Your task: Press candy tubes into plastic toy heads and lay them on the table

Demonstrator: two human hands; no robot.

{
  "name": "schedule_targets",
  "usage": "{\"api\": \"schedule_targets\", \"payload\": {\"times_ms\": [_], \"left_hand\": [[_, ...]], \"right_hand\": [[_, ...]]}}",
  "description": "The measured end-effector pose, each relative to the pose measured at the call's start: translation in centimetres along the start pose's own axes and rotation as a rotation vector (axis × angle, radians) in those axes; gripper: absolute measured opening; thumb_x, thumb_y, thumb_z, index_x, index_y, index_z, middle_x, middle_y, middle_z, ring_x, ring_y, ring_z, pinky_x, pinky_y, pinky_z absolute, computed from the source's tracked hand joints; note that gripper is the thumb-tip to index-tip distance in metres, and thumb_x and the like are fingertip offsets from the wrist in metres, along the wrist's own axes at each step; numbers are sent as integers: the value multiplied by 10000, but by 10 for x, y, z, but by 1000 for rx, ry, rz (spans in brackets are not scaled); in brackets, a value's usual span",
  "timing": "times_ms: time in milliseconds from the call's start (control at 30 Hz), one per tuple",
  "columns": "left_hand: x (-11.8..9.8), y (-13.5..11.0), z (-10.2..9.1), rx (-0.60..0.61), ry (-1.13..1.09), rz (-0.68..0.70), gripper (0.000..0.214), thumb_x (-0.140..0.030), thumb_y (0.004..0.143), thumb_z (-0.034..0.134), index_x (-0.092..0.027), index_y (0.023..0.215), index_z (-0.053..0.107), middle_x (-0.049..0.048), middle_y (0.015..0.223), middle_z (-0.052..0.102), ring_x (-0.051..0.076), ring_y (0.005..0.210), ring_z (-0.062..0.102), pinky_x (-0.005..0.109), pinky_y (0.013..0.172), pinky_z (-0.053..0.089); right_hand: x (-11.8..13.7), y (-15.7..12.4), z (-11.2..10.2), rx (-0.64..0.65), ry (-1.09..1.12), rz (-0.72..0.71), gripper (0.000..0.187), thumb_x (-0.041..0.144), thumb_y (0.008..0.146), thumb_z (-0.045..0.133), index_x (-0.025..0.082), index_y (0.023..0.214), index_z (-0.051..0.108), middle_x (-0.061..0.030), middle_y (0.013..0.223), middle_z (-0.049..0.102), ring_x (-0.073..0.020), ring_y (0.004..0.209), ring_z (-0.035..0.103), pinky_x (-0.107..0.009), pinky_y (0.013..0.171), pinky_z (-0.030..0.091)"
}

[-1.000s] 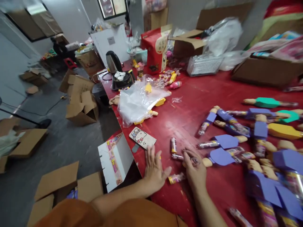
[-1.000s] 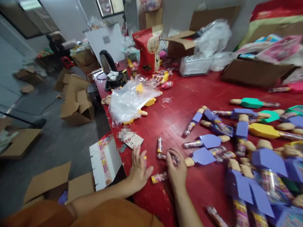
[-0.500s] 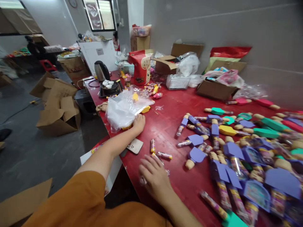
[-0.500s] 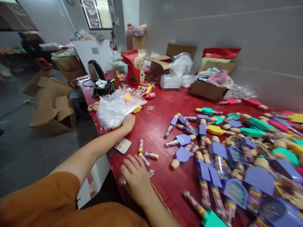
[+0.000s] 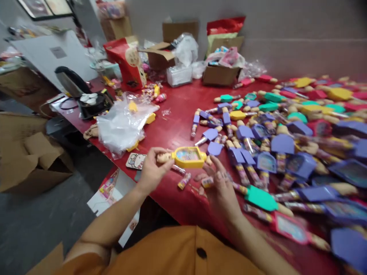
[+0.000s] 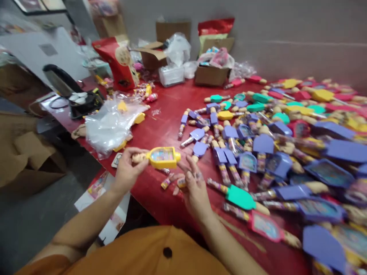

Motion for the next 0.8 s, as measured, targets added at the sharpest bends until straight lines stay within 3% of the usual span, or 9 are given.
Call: {"api": "schedule_targets", "payload": {"times_ms": [100, 167, 233, 300, 400, 500, 567, 667, 800], "left_hand": [[11, -61, 39, 260, 147, -55, 278, -224, 709, 598, -170, 946, 463, 64, 976, 619, 163, 866, 614, 290, 761, 509], [12, -88, 58, 381, 371, 69, 395, -177, 722, 572, -188, 1093, 435, 92, 1098, 586, 206, 989, 586, 344, 833, 497], [7, -109, 70, 401, 511, 271, 548, -192, 744, 573, -194, 1234, 329, 136, 1213, 518, 244, 1101, 528, 390, 898, 467], [1, -122, 75, 364, 463, 376, 649, -240, 755, 588, -182, 1292, 229, 169, 1240, 484, 246, 1101, 527, 378, 892, 472], [8, -125, 77, 370, 176, 118, 600, -290, 758, 587, -174, 1259, 279, 124, 1102, 563, 178, 897, 605, 299, 776, 511], [15, -137, 100, 600, -85, -305, 429, -333, 733, 603, -162, 1098, 456, 62, 948, 601, 135, 761, 593, 244, 664, 507], [12, -151, 119, 762, -145, -488, 448, -331, 681, 651, -156, 1058, 483, 26, 838, 595, 104, 645, 562, 209, 563, 481], [3, -170, 141, 931, -179, -647, 516, -346, 631, 683, -149, 1061, 474, -22, 710, 552, 46, 450, 453, 165, 406, 385], [-4, -184, 157, 1100, -107, -676, 450, -370, 625, 677, -149, 982, 514, -18, 735, 553, 54, 483, 472, 171, 425, 400]], "right_hand": [[9, -20, 1, 105, -7, -10, 514, 436, 737, 639, 233, 1180, 476, -14, 746, 563, -130, 518, 525, -201, 362, 399], [6, -39, 3, 171, -135, 29, 406, 359, 723, 670, 217, 1084, 552, 5, 703, 546, -96, 479, 475, -204, 405, 417], [-1, -58, -1, 171, -227, 100, 368, 358, 721, 668, 203, 1041, 573, 2, 716, 546, -79, 459, 436, -201, 405, 399], [-3, -72, -12, 98, -206, 162, 362, 411, 739, 630, 193, 1019, 564, -4, 708, 541, -86, 458, 431, -199, 384, 374], [13, -86, -48, -132, -115, 77, 377, 541, 722, 588, 176, 813, 558, -23, 741, 527, -105, 547, 470, -223, 470, 428], [31, -106, -87, -266, -135, -33, 496, 667, 689, 544, 174, 661, 497, 0, 618, 442, -95, 504, 403, -217, 447, 384], [38, -121, -103, -248, -159, -43, 486, 663, 711, 533, 179, 695, 496, 26, 545, 394, -85, 437, 346, -205, 383, 314], [53, -143, -114, -148, -295, -92, 296, 470, 742, 625, 196, 819, 543, 16, 634, 509, -96, 473, 451, -206, 406, 375], [77, -158, -111, 31, -613, -166, 184, 257, 659, 712, 203, 811, 623, -34, 810, 635, -170, 690, 612, -265, 571, 511]]}}
Point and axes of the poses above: each hand's wrist, its own y-axis towards the middle knuckle, its own z-axis out of the palm, x = y × z, the point moved 8 cm from there along y, towards the middle knuckle
